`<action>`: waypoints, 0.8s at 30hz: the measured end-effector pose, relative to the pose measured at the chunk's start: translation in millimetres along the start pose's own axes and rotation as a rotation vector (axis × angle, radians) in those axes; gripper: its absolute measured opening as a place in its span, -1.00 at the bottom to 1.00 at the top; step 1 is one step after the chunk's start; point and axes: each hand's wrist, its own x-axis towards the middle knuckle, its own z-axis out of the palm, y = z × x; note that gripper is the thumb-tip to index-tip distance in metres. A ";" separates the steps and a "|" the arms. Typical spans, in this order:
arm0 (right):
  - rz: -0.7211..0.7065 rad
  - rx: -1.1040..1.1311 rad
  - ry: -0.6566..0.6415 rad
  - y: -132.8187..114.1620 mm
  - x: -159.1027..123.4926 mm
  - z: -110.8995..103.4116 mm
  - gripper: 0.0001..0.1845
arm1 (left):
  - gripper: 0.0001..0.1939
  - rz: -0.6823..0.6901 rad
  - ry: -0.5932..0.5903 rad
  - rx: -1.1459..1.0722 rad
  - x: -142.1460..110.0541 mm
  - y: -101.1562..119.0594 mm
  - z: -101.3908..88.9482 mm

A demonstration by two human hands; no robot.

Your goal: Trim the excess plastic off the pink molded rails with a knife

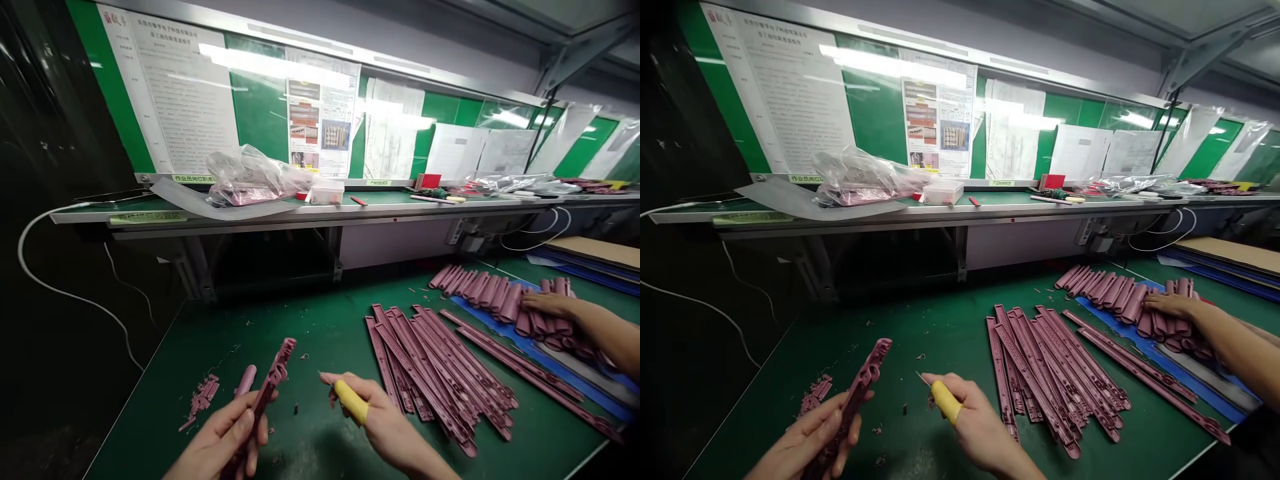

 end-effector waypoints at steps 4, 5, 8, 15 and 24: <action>-0.090 0.117 -0.093 -27.0 -7.6 -11.2 -0.62 | -0.61 0.145 -0.226 0.353 -11.9 39.3 -16.7; -0.124 0.153 -0.128 -34.4 -8.6 -9.2 -0.63 | -0.62 0.168 -0.272 0.405 -14.6 50.1 -15.7; -0.188 0.246 -0.206 -51.7 -10.1 1.8 -0.69 | -0.62 0.229 -0.345 0.496 -19.9 74.2 -6.6; -0.200 0.271 -0.284 -60.7 -6.9 17.6 -0.67 | -0.60 0.299 -0.332 0.583 -20.6 72.0 -4.6; -0.242 0.388 -0.396 -60.5 -5.5 18.9 -0.71 | -0.53 0.352 -0.291 0.607 -21.9 60.8 -12.6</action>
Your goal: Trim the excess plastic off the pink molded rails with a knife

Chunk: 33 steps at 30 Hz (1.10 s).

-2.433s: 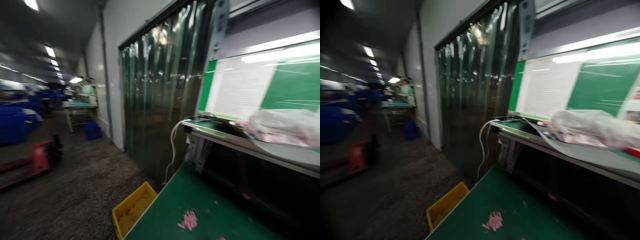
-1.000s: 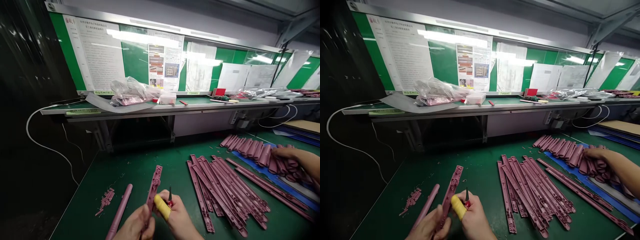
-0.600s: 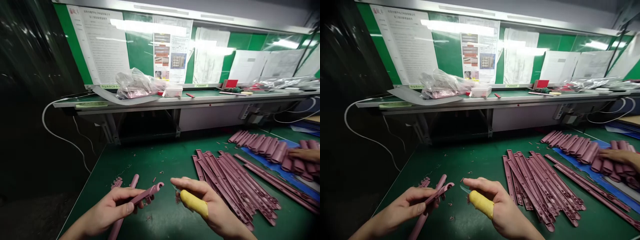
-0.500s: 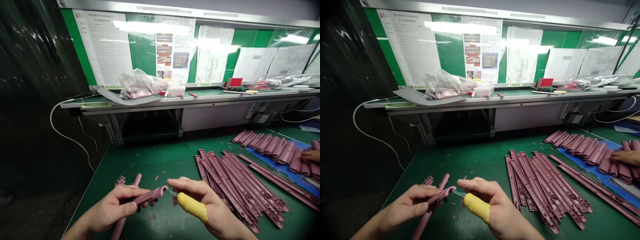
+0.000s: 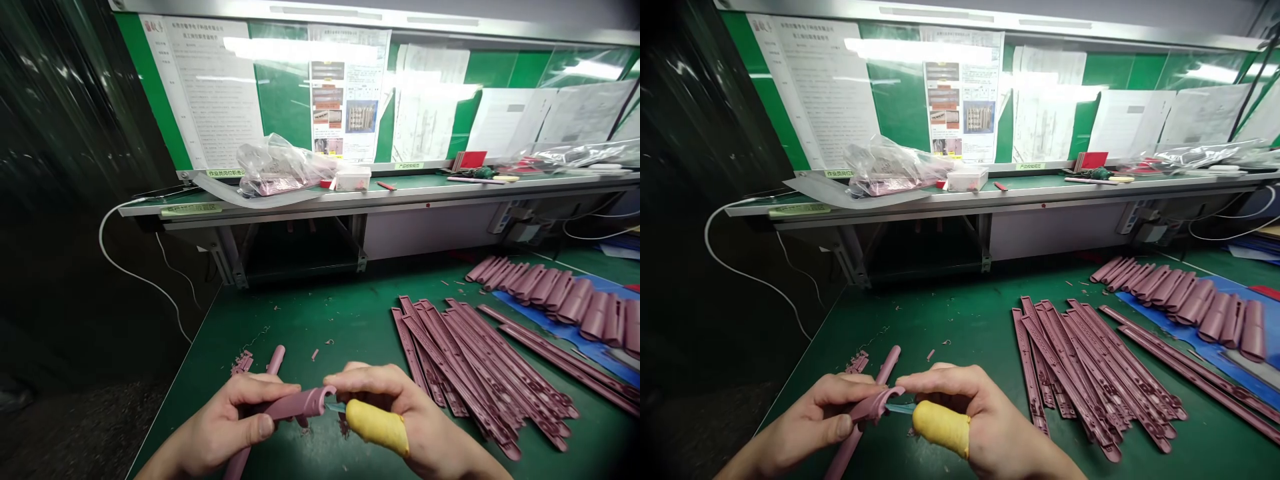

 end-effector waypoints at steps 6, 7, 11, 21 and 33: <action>0.006 -0.081 0.041 -1.1 -2.2 2.0 -0.68 | -0.64 0.050 0.112 0.120 -4.0 -12.7 4.3; -0.006 -0.127 0.063 -2.3 -2.3 3.1 -0.69 | -0.66 0.085 0.150 0.163 -4.7 -14.5 6.5; -0.123 -0.353 0.180 -3.0 -2.1 10.3 -0.68 | -0.54 0.325 0.401 0.350 -5.0 -17.3 17.8; 0.088 -0.206 0.267 -9.2 -3.3 20.0 -0.61 | -0.38 0.607 0.798 0.912 -11.8 -31.4 12.0; 0.123 -0.607 0.320 2.5 0.8 -10.8 -0.63 | -0.47 0.492 0.585 0.710 -13.9 -24.7 8.9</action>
